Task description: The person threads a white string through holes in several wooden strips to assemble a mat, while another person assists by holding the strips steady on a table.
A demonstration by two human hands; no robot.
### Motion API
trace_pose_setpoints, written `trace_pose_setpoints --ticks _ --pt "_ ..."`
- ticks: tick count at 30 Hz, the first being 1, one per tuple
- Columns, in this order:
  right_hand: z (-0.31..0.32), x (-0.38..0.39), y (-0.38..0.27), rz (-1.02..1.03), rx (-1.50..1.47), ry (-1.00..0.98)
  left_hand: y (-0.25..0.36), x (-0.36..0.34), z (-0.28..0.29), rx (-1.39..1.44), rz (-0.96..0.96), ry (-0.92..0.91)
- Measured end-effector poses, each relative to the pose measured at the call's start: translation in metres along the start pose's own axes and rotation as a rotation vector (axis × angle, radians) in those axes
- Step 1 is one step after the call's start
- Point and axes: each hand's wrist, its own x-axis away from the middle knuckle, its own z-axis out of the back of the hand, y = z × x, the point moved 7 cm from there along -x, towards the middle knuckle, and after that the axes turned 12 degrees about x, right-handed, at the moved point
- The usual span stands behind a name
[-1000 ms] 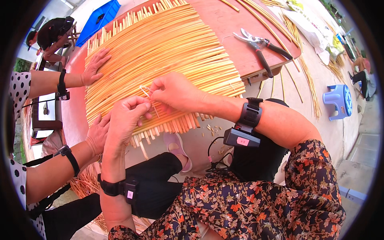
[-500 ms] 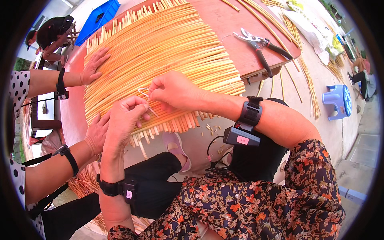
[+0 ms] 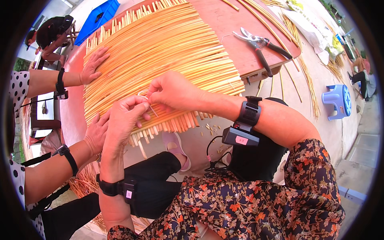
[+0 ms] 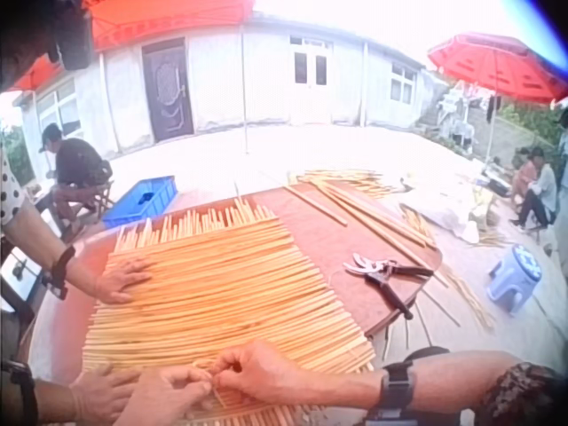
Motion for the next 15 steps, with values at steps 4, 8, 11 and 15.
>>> trace_pose_setpoints --ticks 4,8,11,15 --pt "0.0002 -0.0005 -0.0012 0.036 0.039 0.019 0.0007 0.0013 0.0000 0.021 -0.004 -0.003" --pt "0.0004 0.0020 -0.0049 0.044 0.126 -0.019 -0.0028 0.0016 0.0028 0.053 0.016 0.015" --pt "0.0012 0.0035 -0.0037 0.000 0.068 -0.045 -0.0051 0.0033 0.0048 0.052 0.040 0.013" --pt "0.0024 0.0052 -0.0009 -0.020 0.035 -0.057 -0.0069 0.0060 -0.0003 0.122 0.060 0.001"
